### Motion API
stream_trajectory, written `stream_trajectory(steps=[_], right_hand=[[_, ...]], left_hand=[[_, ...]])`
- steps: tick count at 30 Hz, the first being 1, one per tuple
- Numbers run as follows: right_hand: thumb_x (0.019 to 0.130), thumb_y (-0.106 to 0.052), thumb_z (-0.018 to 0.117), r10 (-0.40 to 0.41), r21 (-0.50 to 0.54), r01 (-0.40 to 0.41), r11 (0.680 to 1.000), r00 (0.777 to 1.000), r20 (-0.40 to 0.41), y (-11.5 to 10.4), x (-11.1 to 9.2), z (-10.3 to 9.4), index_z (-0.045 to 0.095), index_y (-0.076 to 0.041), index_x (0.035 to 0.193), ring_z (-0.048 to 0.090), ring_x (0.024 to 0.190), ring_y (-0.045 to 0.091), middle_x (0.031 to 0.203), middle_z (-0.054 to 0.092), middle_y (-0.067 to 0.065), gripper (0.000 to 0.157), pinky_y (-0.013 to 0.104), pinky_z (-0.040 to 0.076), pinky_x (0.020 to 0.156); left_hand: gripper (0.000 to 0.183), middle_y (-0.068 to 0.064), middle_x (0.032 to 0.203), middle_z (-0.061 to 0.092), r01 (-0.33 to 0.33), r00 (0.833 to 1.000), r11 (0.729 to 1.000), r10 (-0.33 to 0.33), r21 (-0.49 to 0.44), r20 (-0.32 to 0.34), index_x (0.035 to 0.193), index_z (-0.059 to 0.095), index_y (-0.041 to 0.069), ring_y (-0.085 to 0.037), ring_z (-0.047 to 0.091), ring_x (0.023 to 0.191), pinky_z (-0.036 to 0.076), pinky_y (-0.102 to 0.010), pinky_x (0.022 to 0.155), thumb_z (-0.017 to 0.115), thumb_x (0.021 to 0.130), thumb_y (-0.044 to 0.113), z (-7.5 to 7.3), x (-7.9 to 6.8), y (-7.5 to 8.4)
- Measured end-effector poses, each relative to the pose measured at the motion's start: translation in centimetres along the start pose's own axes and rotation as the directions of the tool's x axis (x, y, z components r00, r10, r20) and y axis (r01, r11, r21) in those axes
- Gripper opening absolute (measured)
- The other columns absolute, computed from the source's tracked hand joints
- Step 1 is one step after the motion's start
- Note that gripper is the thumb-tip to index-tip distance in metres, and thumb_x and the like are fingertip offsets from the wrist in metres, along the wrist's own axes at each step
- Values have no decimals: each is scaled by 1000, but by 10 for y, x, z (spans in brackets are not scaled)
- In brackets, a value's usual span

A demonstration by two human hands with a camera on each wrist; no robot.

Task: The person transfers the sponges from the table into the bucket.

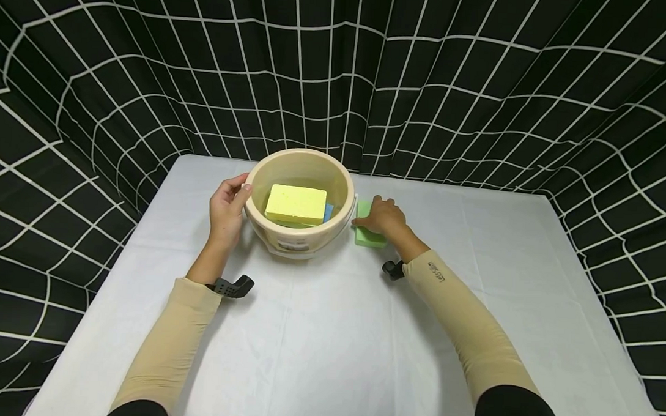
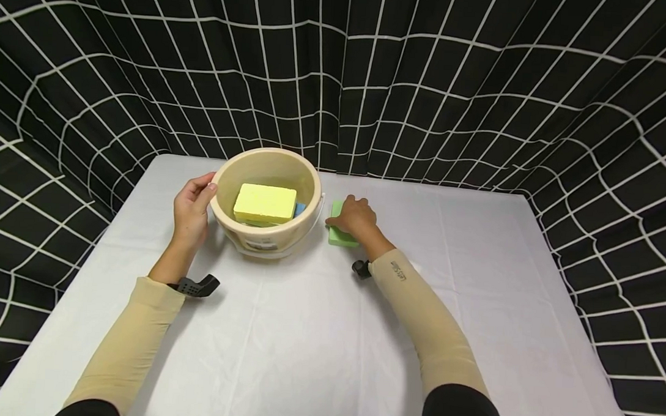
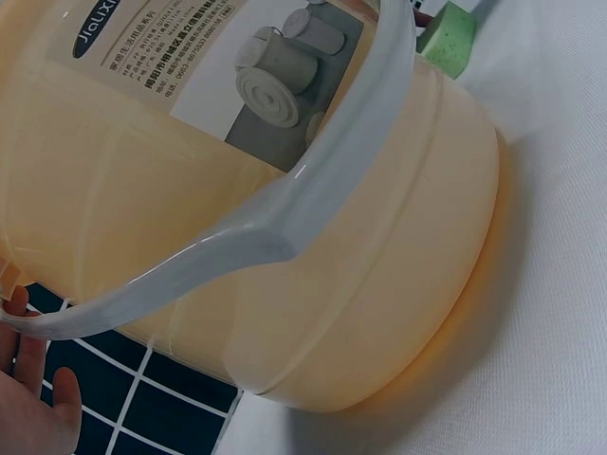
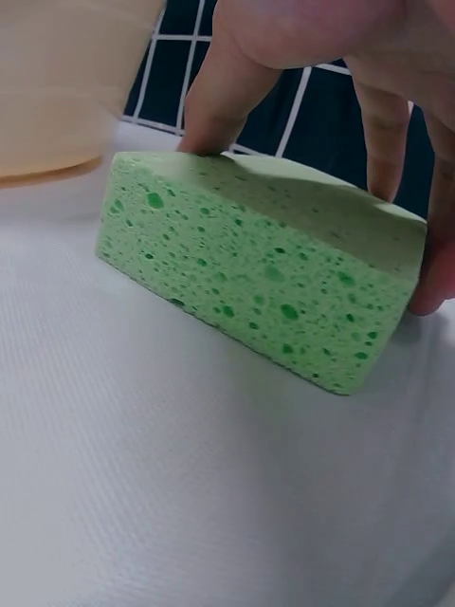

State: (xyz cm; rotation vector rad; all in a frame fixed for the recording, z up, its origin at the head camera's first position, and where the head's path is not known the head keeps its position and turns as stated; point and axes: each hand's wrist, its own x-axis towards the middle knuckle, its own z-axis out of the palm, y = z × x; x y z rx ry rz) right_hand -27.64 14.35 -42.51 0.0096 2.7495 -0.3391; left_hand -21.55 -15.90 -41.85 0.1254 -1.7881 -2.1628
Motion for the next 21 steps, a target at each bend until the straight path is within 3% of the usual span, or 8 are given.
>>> stream_trajectory(steps=[12,21], right_hand=[[82,-47,70,12,42,-13,999,1000,7,-1,0,-2,35,2,142,52,108,36,127,48,27,85,46,52,92],[81,-39,72,-50,35,51,998,998,-45,5,-4,-26,36,-5,147,52,112,39,130,47,25,82,52,50,98]], left_hand=[[34,4,114,59,-4,1000,1000,4,-12,9,127,51,-10,-9,57,106,55,-11,88,56,97,5,0,0,0],[31,5,113,60,-14,1000,999,15,-39,19,125,53,-9,-9,57,106,56,-11,87,56,96,4,0,0,0]])
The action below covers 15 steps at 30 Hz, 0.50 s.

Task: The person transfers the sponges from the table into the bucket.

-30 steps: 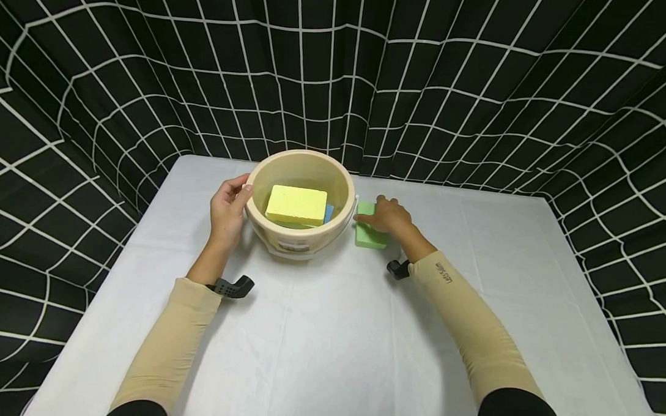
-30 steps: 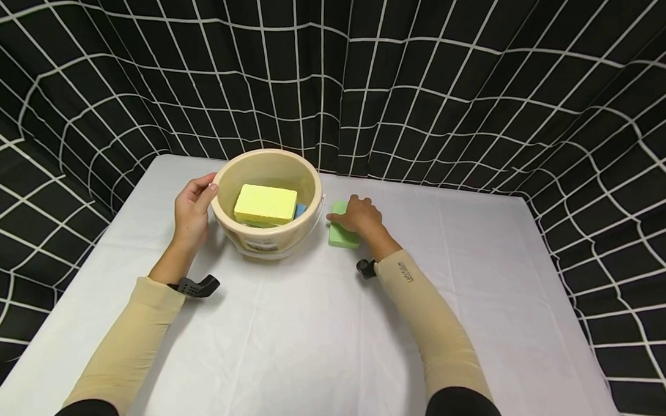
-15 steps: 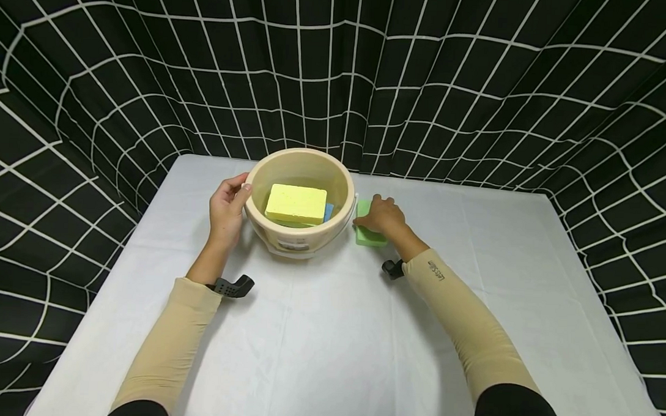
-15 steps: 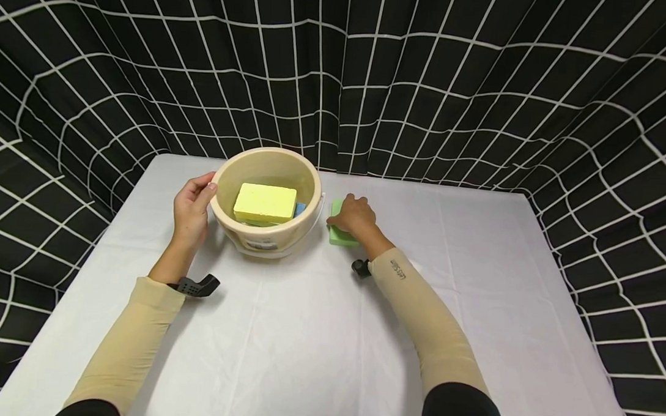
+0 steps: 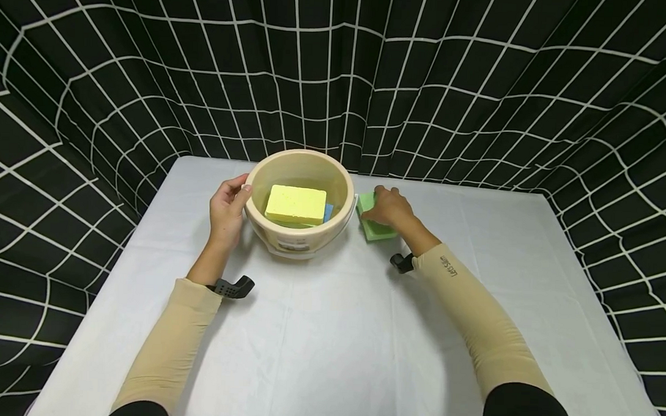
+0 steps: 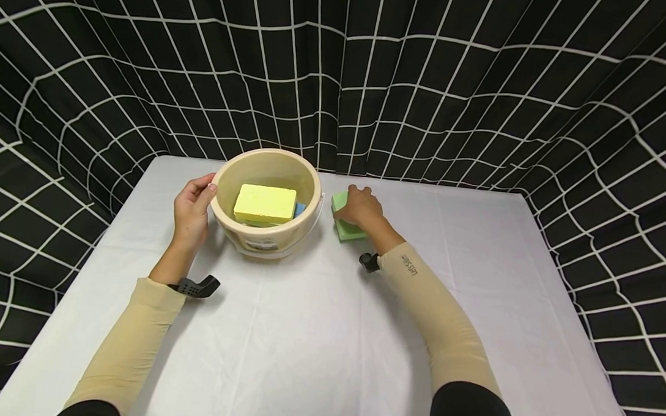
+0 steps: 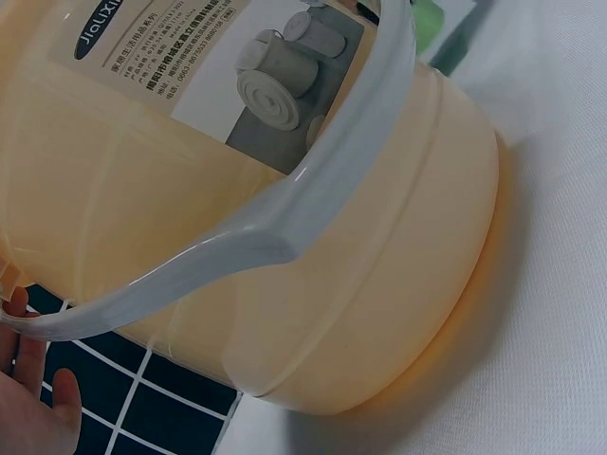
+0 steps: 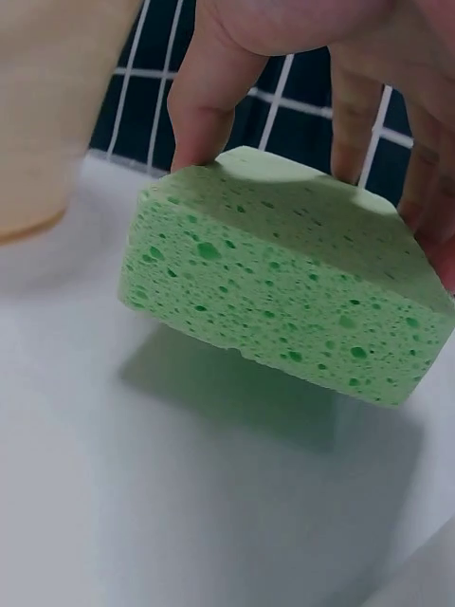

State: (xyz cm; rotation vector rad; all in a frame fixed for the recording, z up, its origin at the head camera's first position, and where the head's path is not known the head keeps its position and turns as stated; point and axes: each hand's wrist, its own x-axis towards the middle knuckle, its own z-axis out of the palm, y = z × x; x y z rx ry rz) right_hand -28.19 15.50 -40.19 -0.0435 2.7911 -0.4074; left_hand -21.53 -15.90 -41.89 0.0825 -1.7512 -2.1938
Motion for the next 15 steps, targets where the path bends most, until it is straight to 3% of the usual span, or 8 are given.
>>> stream_trajectory(steps=[15], right_hand=[[79,-31,72,-117,11,118,993,990,-79,-4,-15,-50,38,-11,146,50,109,35,127,49,21,79,50,49,90]], left_hand=[[31,4,115,60,4,1000,1000,-4,-7,-2,124,53,-9,-9,57,106,55,-11,88,56,96,3,-1,0,0]])
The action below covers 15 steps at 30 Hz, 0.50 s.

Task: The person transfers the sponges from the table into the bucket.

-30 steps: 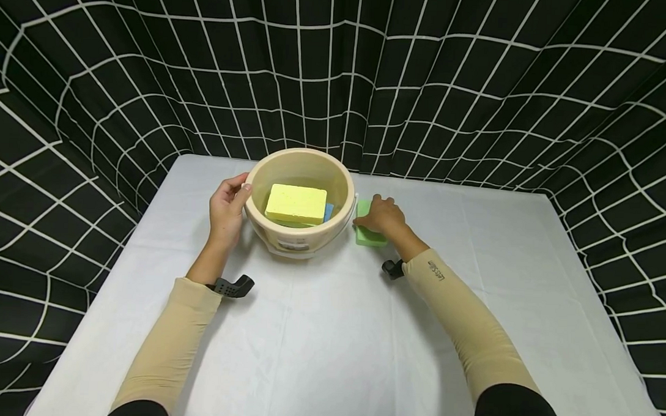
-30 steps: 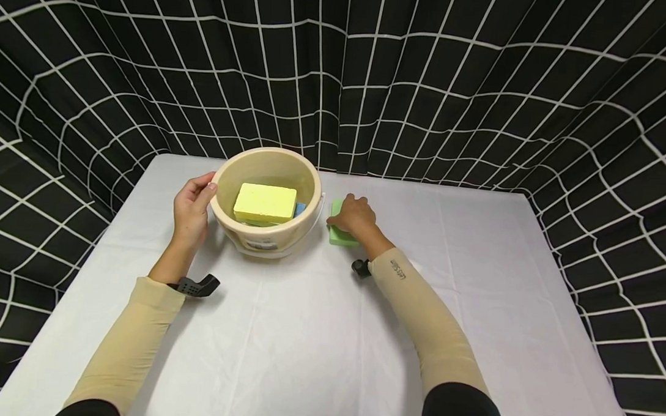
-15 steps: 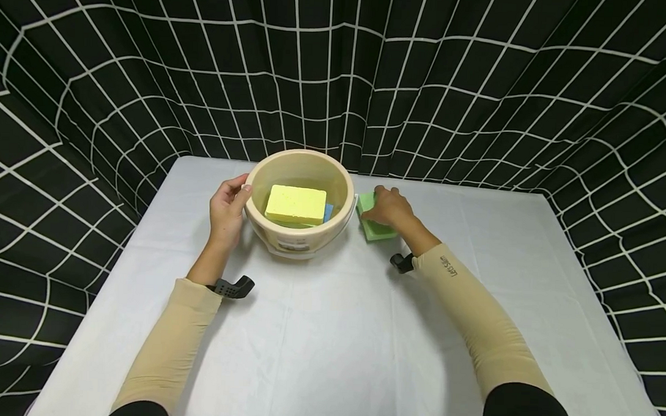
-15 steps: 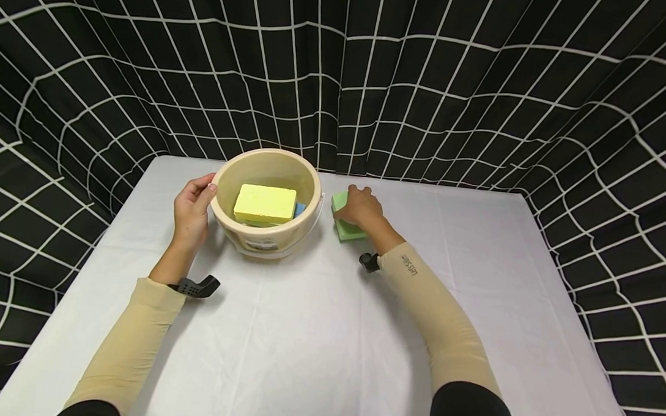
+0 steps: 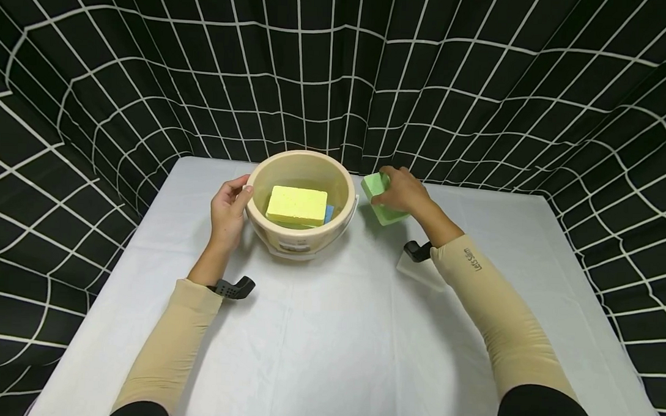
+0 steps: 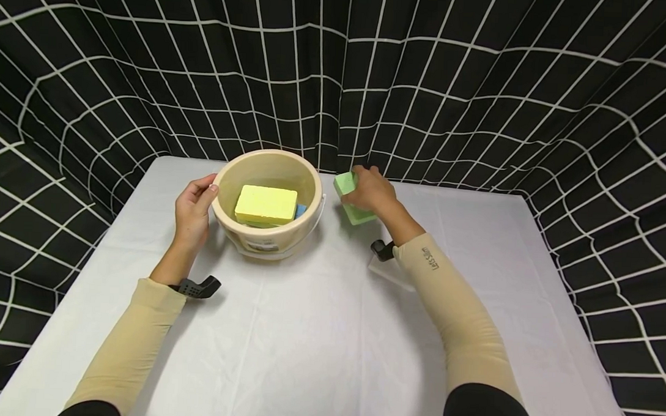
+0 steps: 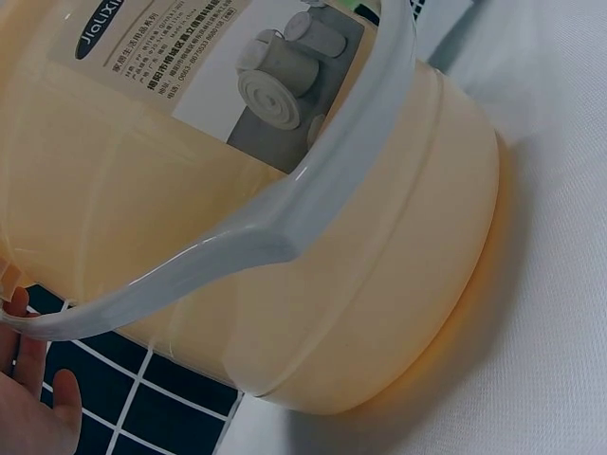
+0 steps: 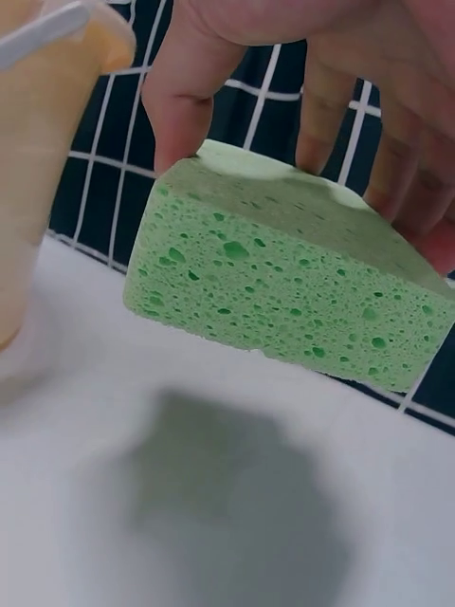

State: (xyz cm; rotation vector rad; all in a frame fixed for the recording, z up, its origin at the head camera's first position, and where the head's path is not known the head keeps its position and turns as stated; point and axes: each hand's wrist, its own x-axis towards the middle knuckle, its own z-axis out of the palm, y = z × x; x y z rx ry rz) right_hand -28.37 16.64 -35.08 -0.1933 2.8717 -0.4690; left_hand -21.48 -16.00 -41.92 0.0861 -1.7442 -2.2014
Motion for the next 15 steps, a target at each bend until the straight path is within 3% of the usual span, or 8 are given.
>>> stream_trajectory(steps=[15], right_hand=[[80,-28,71,-59,12,59,998,998,15,-14,2,-28,41,-13,145,49,111,35,131,48,22,74,50,49,92]], left_hand=[[31,4,115,59,15,1000,1000,-15,17,-5,125,53,-8,-9,57,107,56,-11,88,56,96,4,0,1,0]])
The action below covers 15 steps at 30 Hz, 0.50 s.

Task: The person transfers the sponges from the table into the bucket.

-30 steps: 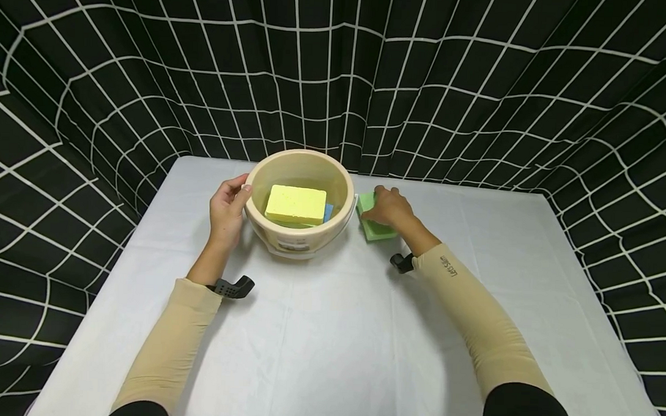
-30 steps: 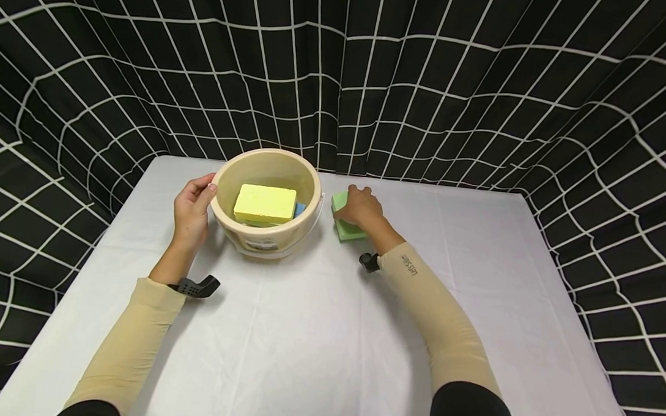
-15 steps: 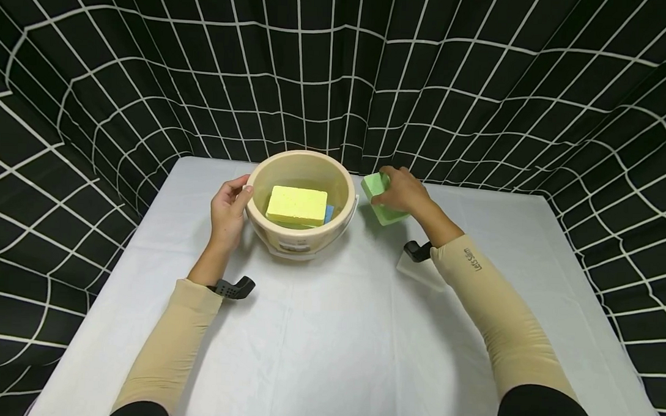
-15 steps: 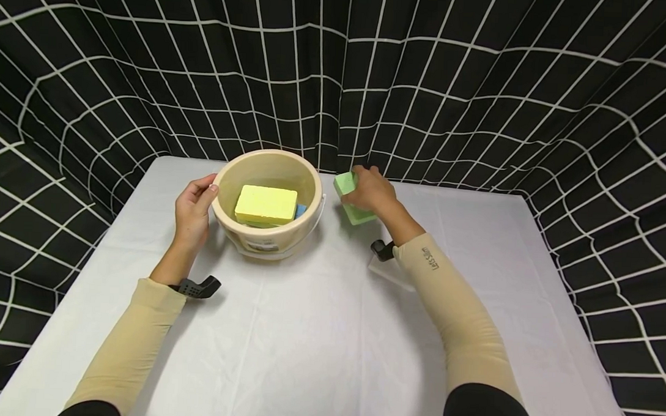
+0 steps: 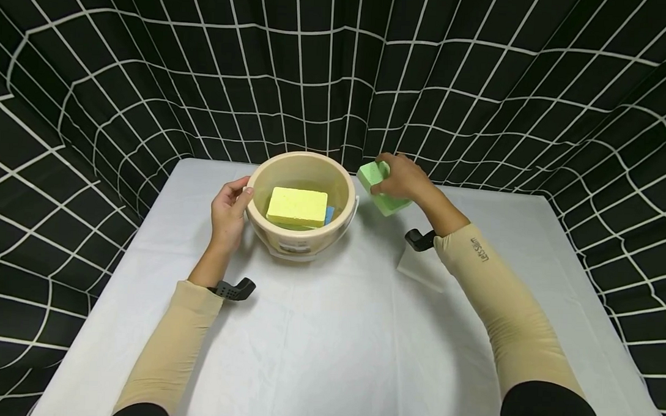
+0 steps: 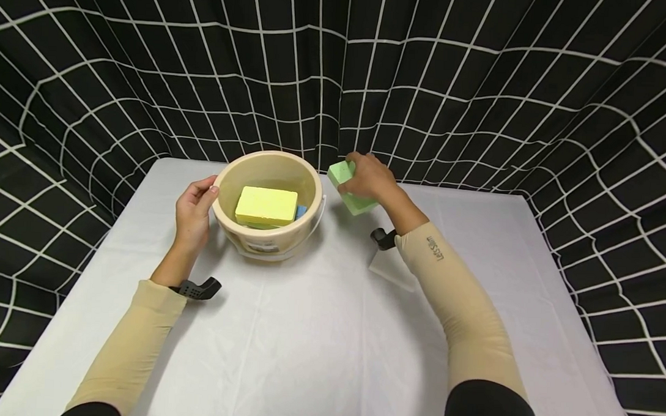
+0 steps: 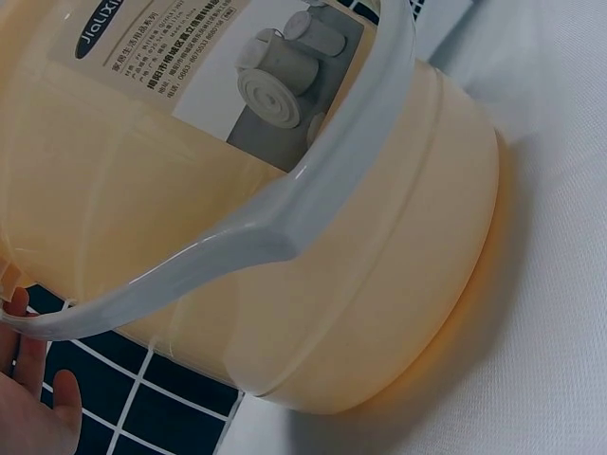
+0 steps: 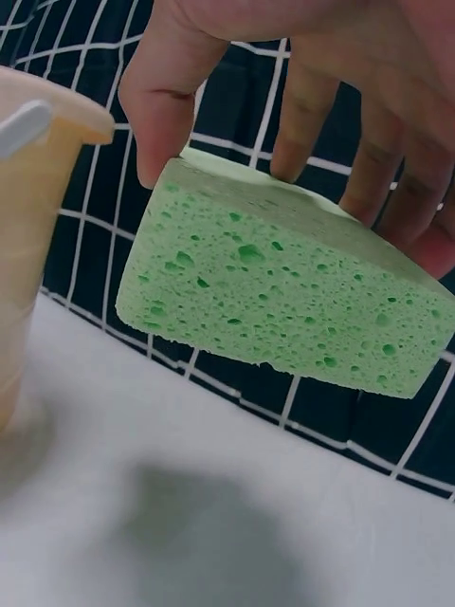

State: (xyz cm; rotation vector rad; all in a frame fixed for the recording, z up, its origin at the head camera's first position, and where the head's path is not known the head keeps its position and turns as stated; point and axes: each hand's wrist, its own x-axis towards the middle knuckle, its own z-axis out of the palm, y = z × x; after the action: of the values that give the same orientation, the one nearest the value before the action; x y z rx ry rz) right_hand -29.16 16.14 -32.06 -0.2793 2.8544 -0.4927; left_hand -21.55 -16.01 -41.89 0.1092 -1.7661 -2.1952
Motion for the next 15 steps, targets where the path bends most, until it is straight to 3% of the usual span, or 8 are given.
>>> stream_trajectory(steps=[6,15], right_hand=[[80,-24,71,-48,17,48,999,999,-14,-7,0,-10,44,-14,143,48,112,34,129,49,21,70,50,49,91],[79,-22,71,-110,23,111,994,993,-34,-18,0,-20,48,-18,141,47,110,32,126,49,18,66,47,49,89]], left_hand=[[33,4,115,59,2,1000,1000,-2,12,0,126,52,-9,-9,57,106,56,-11,87,56,96,4,0,0,0],[22,1,116,61,-8,1000,1000,7,-13,-10,116,58,1,-9,57,106,56,-11,87,56,95,2,2,-1,1]])
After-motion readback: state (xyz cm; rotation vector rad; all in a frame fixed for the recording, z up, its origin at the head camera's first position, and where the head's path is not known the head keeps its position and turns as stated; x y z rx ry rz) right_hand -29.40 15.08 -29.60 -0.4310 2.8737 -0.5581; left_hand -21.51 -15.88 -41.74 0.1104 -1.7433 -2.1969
